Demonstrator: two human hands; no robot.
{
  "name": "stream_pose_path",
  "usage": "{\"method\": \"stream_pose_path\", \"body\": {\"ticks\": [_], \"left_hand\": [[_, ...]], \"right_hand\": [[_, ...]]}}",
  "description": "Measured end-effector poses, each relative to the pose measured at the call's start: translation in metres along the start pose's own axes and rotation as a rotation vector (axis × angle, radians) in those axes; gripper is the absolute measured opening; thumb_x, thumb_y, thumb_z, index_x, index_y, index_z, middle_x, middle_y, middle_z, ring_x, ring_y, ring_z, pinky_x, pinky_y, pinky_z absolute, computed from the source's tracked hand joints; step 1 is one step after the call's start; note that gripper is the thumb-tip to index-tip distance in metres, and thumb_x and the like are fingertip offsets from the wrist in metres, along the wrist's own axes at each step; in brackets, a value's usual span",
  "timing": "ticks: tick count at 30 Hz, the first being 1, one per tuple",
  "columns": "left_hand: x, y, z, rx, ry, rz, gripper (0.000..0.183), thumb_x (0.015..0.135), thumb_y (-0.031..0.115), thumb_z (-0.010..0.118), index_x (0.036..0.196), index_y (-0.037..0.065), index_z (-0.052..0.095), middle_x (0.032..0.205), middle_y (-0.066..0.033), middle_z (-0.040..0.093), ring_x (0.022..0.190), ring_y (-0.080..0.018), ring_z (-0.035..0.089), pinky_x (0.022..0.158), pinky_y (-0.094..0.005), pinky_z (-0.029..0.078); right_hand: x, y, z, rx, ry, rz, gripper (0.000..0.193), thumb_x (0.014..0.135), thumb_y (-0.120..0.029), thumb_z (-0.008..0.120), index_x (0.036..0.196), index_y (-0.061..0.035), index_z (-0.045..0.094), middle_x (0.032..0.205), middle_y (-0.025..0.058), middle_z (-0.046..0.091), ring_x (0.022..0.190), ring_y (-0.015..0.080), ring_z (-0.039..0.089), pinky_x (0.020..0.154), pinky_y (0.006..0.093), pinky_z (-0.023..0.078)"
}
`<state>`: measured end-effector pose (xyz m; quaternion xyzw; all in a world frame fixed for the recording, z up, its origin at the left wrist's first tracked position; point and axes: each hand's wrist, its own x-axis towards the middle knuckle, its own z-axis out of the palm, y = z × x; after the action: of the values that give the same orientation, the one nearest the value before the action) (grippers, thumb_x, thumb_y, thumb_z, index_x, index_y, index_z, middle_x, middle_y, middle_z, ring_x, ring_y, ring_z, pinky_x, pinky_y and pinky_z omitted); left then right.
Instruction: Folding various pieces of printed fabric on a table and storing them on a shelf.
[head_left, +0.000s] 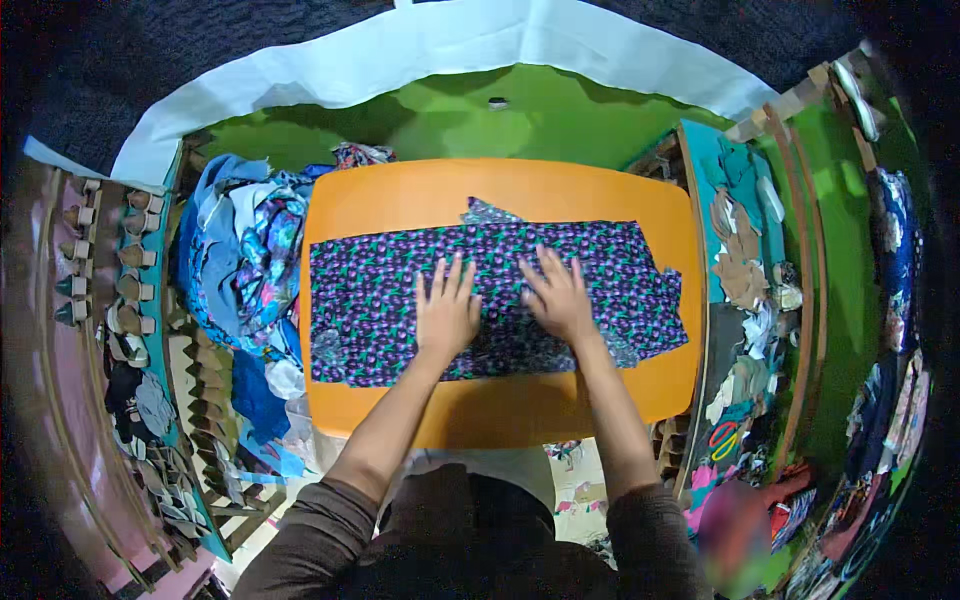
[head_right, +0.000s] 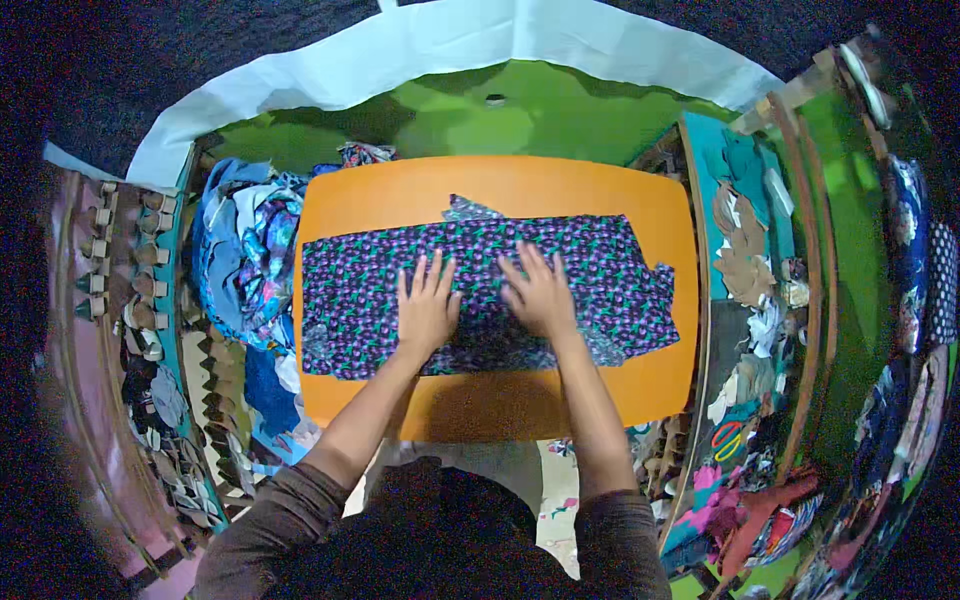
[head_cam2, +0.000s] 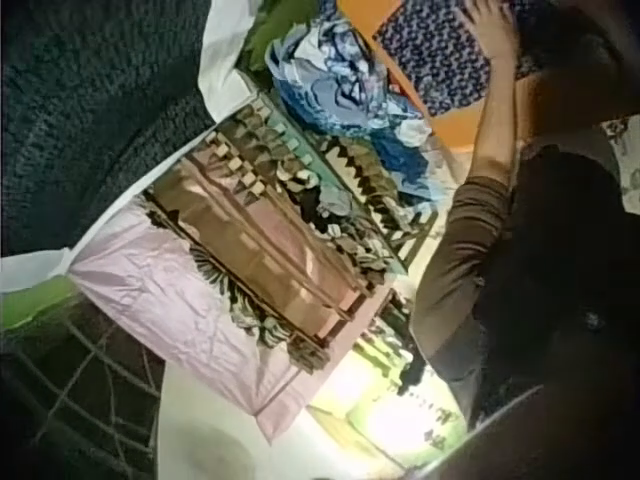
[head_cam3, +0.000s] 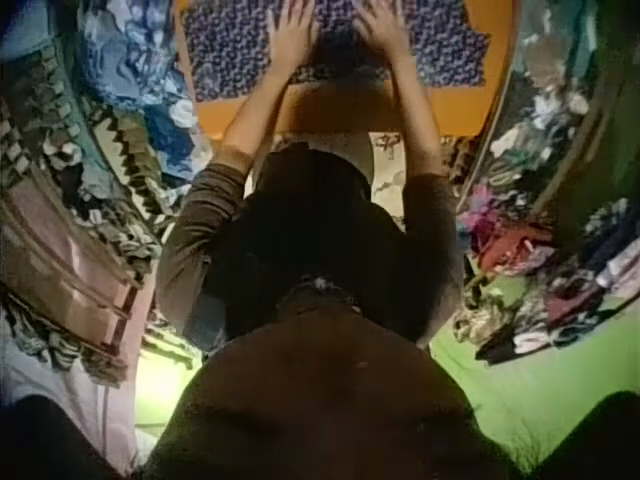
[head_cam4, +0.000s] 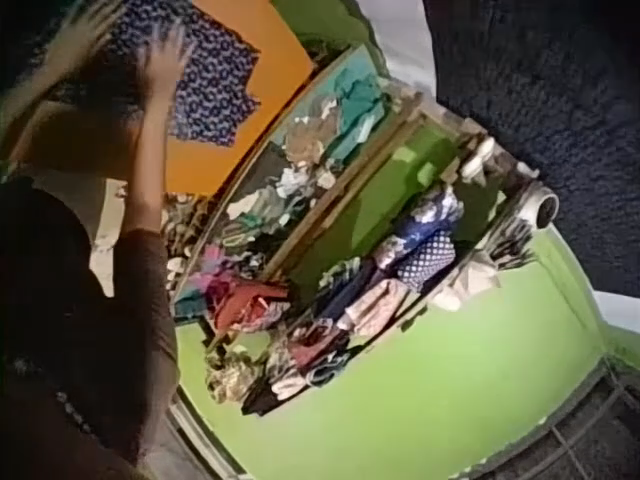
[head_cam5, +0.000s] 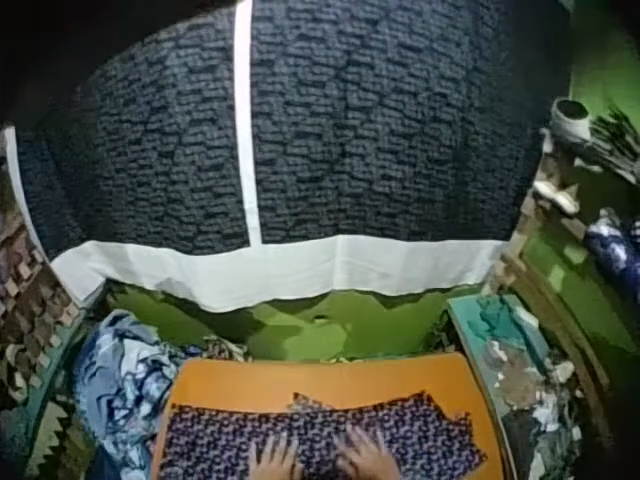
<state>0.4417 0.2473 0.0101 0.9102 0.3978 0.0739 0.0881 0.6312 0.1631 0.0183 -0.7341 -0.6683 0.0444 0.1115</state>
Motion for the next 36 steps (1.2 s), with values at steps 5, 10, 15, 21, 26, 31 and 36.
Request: {"method": "stream_pose_path", "body": {"ticks": [5,10,15,21,26,31,36], "left_hand": [[0.002,0.010,0.000,0.028,-0.021,-0.017,0.049,0.086,0.032,0.040,0.132,0.015,0.035,0.141,-0.0069,0.026,0.130,-0.0258,0.023,0.104,-0.0505,0.015],[0.000,0.007,0.003,0.097,-0.049,-0.057,0.050,0.087,0.032,0.038,0.134,0.017,0.032,0.143,-0.0051,0.023,0.132,-0.0240,0.020,0.105,-0.0484,0.014],[0.004,0.009,0.005,0.133,-0.011,-0.046,0.049,0.088,0.034,0.037,0.134,0.018,0.033,0.142,-0.0044,0.024,0.130,-0.0251,0.023,0.104,-0.0503,0.015],[0.003,0.068,0.009,-0.161,-0.061,-0.137,0.053,0.089,0.038,0.037,0.134,0.010,0.032,0.142,-0.0150,0.021,0.131,-0.0307,0.020,0.101,-0.0588,0.010],[-0.027,0.112,0.002,-0.255,-0.240,0.250,0.059,0.085,0.050,0.040,0.135,0.019,0.032,0.143,-0.0107,0.022,0.130,-0.0277,0.023,0.104,-0.0512,0.015],[-0.048,0.077,-0.014,-0.021,-0.231,0.357,0.071,0.075,0.058,0.049,0.134,0.023,0.032,0.142,-0.0087,0.024,0.128,-0.0271,0.026,0.101,-0.0561,0.016],[-0.060,0.050,-0.011,0.031,-0.134,0.190,0.063,0.072,0.061,0.050,0.126,0.027,0.045,0.141,-0.0087,0.025,0.128,-0.0306,0.024,0.101,-0.0587,0.013]], "right_hand": [[0.005,0.107,-0.013,-0.105,0.134,0.988,0.050,0.090,-0.033,0.031,0.131,-0.0047,0.034,0.137,0.0155,0.031,0.129,0.0281,0.024,0.101,0.0570,0.015],[-0.037,0.052,-0.004,-0.302,0.108,0.268,0.046,0.087,-0.031,0.041,0.130,-0.0114,0.040,0.135,0.0112,0.037,0.126,0.0290,0.030,0.098,0.0620,0.014],[-0.117,0.119,-0.021,-0.456,0.222,0.905,0.047,0.089,-0.031,0.038,0.133,-0.0172,0.033,0.139,0.0131,0.030,0.129,0.0331,0.024,0.098,0.0627,0.013],[-0.121,0.076,-0.042,-0.236,0.129,0.449,0.045,0.087,-0.032,0.041,0.130,-0.0181,0.039,0.140,0.0123,0.027,0.128,0.0326,0.024,0.097,0.0658,0.012],[-0.117,0.097,-0.032,-0.212,0.054,0.322,0.047,0.087,-0.035,0.042,0.132,-0.0206,0.037,0.141,0.0098,0.024,0.129,0.0323,0.022,0.098,0.0647,0.010],[-0.106,0.096,-0.029,-0.105,0.088,0.516,0.046,0.089,-0.035,0.039,0.133,-0.0209,0.035,0.142,0.0113,0.021,0.130,0.0360,0.018,0.098,0.0630,0.011],[-0.107,0.100,-0.023,-0.040,0.059,0.412,0.042,0.089,-0.034,0.039,0.131,-0.0239,0.039,0.142,0.0116,0.022,0.128,0.0380,0.020,0.099,0.0609,0.013]]}}
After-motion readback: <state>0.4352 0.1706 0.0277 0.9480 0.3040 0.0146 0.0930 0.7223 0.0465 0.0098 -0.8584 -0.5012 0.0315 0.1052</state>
